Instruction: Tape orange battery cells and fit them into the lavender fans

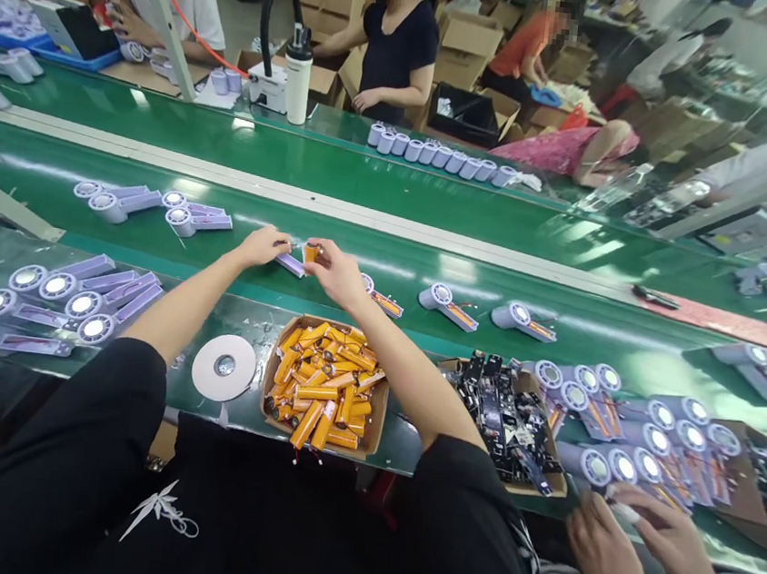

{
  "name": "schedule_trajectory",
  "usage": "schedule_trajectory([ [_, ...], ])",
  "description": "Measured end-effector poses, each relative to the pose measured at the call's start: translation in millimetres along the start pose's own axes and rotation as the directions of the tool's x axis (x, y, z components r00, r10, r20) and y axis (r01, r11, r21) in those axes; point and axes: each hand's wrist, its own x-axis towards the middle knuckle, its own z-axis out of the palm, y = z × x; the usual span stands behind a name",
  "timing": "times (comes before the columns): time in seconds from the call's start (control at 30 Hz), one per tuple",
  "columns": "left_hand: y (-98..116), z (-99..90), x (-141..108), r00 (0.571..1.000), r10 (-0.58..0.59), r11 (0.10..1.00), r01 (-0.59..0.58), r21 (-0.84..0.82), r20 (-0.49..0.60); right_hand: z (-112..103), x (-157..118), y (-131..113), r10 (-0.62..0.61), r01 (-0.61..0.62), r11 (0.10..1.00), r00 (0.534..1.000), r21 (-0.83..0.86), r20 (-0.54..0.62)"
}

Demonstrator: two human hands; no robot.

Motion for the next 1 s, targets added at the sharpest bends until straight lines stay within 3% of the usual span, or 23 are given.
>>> schedule_trajectory([
  [0.07, 7, 9.2, -3, 0.995, -0.074, 0.997, 0.074, 0.002, -0.061, 15, 34, 10, 0.045, -0.003, 0.959, 0.989, -0.282, 0.14],
  [0.13, 12, 15.0, -3, 0.988, -0.133, 0.991, 0.133, -0.005, -0.083, 26, 51, 15, 0.082, 0.035, 0.897, 0.967, -0.441, 0.243],
  [0.33, 16, 17.4, 3, 0.979, -0.198, 0.979, 0.194, -0.066, -0.056, 29, 50, 20, 0.171, 0.141, 0.738, 0.907, -0.66, 0.384],
  [0.6, 31, 16.4, 8, 0.976, -0.215, 0.97, 0.211, -0.12, -0.027, 48, 63, 1, 0.264, 0.25, 0.599, 0.835, -0.761, 0.482],
  [0.67, 37, 11.8, 14, 0.979, -0.204, 0.972, 0.2, -0.121, -0.019, 42, 67, -7, 0.283, 0.263, 0.6, 0.813, -0.755, 0.508],
  [0.77, 50, 2.9, 6, 0.986, -0.163, 0.98, 0.157, -0.122, -0.045, 9, 48, -22, 0.242, 0.287, 0.648, 0.801, -0.705, 0.548],
  [0.83, 59, -2.4, -27, 0.986, -0.1, 0.989, 0.083, -0.126, -0.136, -23, 8, -34, 0.081, 0.289, 0.745, 0.856, -0.601, 0.511],
  [0.9, 64, -5.6, -90, 0.977, 0.016, 0.991, -0.044, -0.128, -0.211, -55, -53, -49, -0.08, 0.264, 0.859, 0.915, -0.439, 0.396],
  [0.93, 63, -6.0, -130, 0.984, 0.092, 0.984, -0.114, -0.141, -0.152, -68, -88, -56, -0.089, 0.228, 0.901, 0.93, -0.369, 0.356],
  [1.0, 57, -4.1, -212, 0.966, 0.24, 0.962, -0.223, -0.16, 0.097, -82, -155, -66, -0.123, 0.219, 0.946, 0.925, -0.239, 0.36],
])
